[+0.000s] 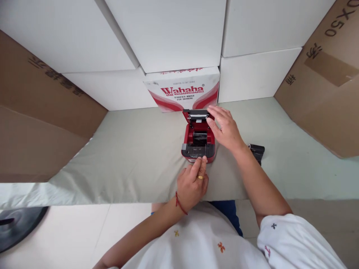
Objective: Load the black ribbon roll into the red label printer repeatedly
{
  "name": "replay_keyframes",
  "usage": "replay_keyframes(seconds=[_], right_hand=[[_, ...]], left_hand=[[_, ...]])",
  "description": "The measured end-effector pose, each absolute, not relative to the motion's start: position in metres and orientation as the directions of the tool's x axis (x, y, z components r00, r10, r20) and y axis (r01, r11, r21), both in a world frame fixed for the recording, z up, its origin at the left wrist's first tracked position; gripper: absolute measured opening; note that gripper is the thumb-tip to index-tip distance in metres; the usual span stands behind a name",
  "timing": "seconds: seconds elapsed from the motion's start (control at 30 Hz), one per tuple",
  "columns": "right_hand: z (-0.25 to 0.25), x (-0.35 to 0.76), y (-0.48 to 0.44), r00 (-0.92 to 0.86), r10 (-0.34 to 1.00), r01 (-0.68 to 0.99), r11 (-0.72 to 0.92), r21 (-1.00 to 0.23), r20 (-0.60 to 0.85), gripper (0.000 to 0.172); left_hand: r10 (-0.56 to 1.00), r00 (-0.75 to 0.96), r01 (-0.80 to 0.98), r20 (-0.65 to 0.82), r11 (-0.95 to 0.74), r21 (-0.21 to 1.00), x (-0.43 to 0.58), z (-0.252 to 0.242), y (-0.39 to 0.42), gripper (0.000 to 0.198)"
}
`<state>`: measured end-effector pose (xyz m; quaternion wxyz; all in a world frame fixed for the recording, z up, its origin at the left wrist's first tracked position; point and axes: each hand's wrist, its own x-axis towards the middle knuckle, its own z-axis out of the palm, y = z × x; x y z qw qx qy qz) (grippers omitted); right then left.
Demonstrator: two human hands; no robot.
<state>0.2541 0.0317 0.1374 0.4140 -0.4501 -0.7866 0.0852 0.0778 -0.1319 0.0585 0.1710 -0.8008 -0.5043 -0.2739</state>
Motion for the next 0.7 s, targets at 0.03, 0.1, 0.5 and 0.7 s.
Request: replay_keyframes(seconds=[0.03,0.1,0.5,0.7], right_hand=[[0.138,0.253,0.03,-0.25,0.78,0.633,0.58,-0.513,0.573,0.044],[0.141,0.252,0.022,-0.209,0.79,0.632,0.559,-0.537,0.576,0.042],[0.13,0.262,-0.04,-0.467,0.703,0.674,0.675,-0.299,0.536,0.032],[0.156,0.251,-0.046,-0.656,0.663,0.731,0.677,0.085,0.36,0.027]], left_hand=[[0.708,0.341,0.901,0.619,-0.435,0.001,0.078,0.055,-0.132,0.067],[0.697,0.341,0.899,0.631,-0.438,-0.002,0.079,0.047,-0.133,0.071],[0.666,0.351,0.885,0.658,-0.465,-0.002,0.076,0.047,-0.13,0.055],[0.658,0.33,0.877,0.677,-0.479,0.038,0.075,0.048,-0.128,0.049]])
